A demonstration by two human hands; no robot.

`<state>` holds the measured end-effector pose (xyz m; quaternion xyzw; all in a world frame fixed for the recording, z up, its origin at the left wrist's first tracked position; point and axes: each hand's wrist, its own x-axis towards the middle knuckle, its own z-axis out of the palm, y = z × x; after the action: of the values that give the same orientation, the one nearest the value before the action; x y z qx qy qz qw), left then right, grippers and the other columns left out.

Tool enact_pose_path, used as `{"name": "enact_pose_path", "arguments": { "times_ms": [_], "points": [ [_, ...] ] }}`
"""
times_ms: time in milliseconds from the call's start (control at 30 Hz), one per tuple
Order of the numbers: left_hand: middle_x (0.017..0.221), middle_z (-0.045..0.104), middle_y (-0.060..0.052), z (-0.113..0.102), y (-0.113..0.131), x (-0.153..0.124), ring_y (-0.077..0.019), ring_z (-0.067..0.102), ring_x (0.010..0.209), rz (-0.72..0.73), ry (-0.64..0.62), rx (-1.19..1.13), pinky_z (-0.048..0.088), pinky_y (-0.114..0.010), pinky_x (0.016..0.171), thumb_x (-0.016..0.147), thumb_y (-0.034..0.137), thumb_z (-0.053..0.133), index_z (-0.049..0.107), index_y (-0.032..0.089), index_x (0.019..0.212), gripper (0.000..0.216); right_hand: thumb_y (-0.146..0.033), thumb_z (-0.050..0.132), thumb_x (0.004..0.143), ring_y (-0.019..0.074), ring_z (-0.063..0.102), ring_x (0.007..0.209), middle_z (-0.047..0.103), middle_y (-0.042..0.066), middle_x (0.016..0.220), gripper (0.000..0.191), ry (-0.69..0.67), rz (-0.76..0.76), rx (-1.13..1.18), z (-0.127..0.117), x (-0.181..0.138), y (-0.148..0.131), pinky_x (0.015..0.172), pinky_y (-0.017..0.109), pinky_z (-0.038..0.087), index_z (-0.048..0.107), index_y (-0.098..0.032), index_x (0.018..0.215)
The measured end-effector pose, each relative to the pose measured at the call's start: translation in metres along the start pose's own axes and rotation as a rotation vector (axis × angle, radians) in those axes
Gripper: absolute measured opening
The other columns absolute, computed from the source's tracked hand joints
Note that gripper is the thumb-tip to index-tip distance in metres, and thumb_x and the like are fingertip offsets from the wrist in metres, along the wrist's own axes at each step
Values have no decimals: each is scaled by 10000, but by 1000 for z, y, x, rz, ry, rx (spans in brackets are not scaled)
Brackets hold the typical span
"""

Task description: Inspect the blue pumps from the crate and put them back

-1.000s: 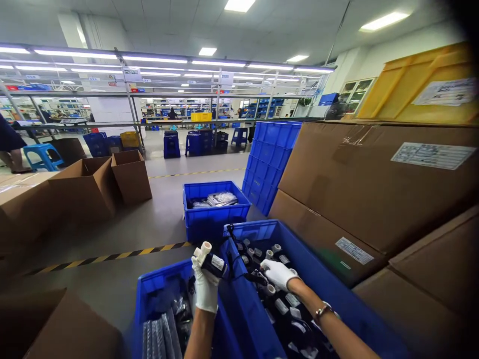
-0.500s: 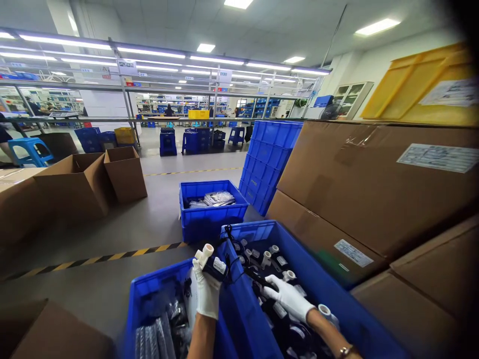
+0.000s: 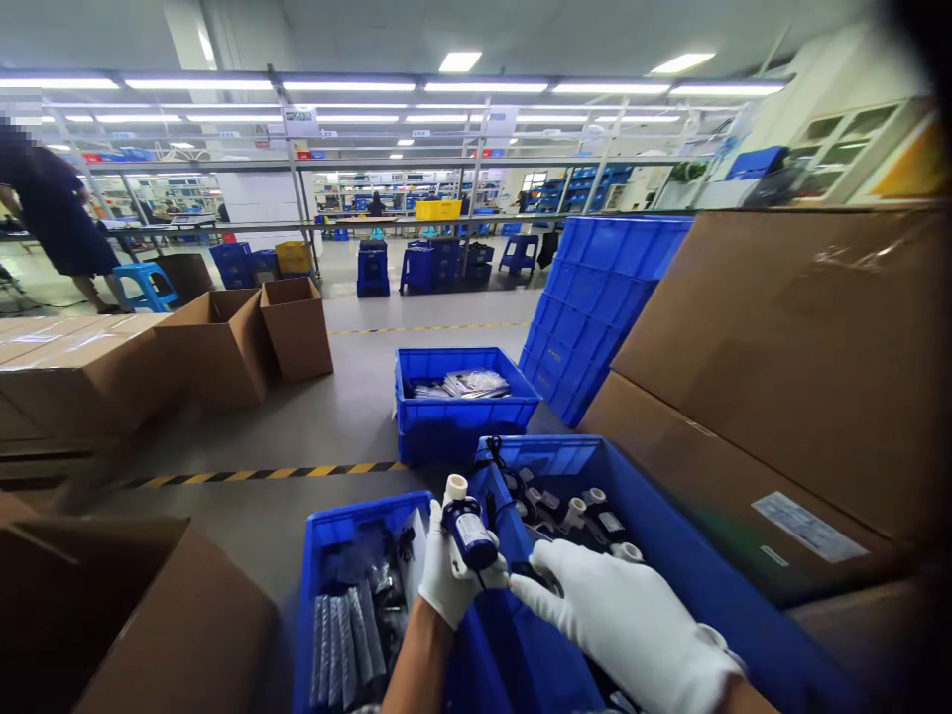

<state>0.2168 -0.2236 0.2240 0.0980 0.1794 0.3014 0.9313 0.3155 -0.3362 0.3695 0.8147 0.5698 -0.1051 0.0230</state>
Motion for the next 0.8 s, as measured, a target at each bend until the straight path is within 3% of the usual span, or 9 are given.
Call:
{"name": "enact_pose_path", "arguments": {
  "times_ms": [33, 100, 167, 233, 400, 533, 667, 800],
  "points": [
    [644, 624, -32, -2, 2, -1, -175, 624, 608, -2, -21, -20, 542, -353, 687, 819, 738, 462, 626, 160, 926, 611, -551, 486, 902, 302, 712, 879, 740, 59, 972, 345, 68, -58, 49, 4, 0, -4, 721, 424, 549, 678, -274, 975],
    [637, 627, -34, -6, 6, -3, -179, 627, 591, -1, -55, -30, 528, -325, 634, 819, 718, 489, 625, 155, 963, 597, -529, 493, 908, 260, 706, 944, 721, 68, 1085, 371, 327, -184, 139, 19, 6, -9, 789, 393, 576, 632, -265, 1127],
    [665, 645, -49, -4, 9, -6, -186, 637, 602, -4, -91, -27, 523, -312, 615, 822, 713, 489, 628, 139, 1026, 625, -538, 524, 891, 252, 680, 1039, 679, 116, 1186, 512, 611, -310, 179, 38, 15, -12, 849, 376, 583, 525, -209, 1283],
    [743, 680, -73, 5, 12, -13, -200, 661, 660, 4, -113, -19, 536, -324, 654, 823, 711, 491, 626, 134, 1093, 652, -556, 562, 860, 272, 648, 1114, 635, 156, 1248, 667, 764, -406, 191, 54, 25, -16, 875, 397, 584, 405, -170, 1382],
    [965, 712, -100, 60, 25, -37, -262, 678, 905, 36, -122, 51, 512, -407, 907, 806, 691, 543, 641, 144, 1107, 632, -620, 606, 795, 314, 571, 1223, 538, 172, 1350, 853, 766, -528, 464, 56, 34, -23, 957, 459, 549, 281, -196, 1461],
    [1031, 702, -123, 98, 33, -49, -300, 642, 1039, 48, -222, 209, 436, -451, 1027, 813, 718, 502, 633, 120, 1174, 712, -446, 695, 757, 314, 500, 1295, 470, 138, 1410, 858, 801, -555, 599, 37, 22, -22, 1036, 480, 490, 262, -254, 1474],
    [1054, 702, -111, 109, 33, -58, -300, 622, 1091, 121, -244, 331, 403, -457, 1065, 846, 709, 455, 626, 126, 1207, 706, -379, 655, 754, 327, 546, 1235, 488, 144, 1368, 866, 934, -491, 568, 34, 10, -21, 977, 486, 524, 239, -249, 1501],
    [1142, 688, -94, 112, 36, -70, -299, 593, 1151, 214, -190, 461, 388, -443, 1089, 853, 698, 460, 629, 147, 1211, 678, -508, 576, 838, 300, 574, 1210, 535, 135, 1313, 865, 915, -560, 658, 42, 12, -24, 954, 437, 541, 145, -247, 1541]
  ]
}}
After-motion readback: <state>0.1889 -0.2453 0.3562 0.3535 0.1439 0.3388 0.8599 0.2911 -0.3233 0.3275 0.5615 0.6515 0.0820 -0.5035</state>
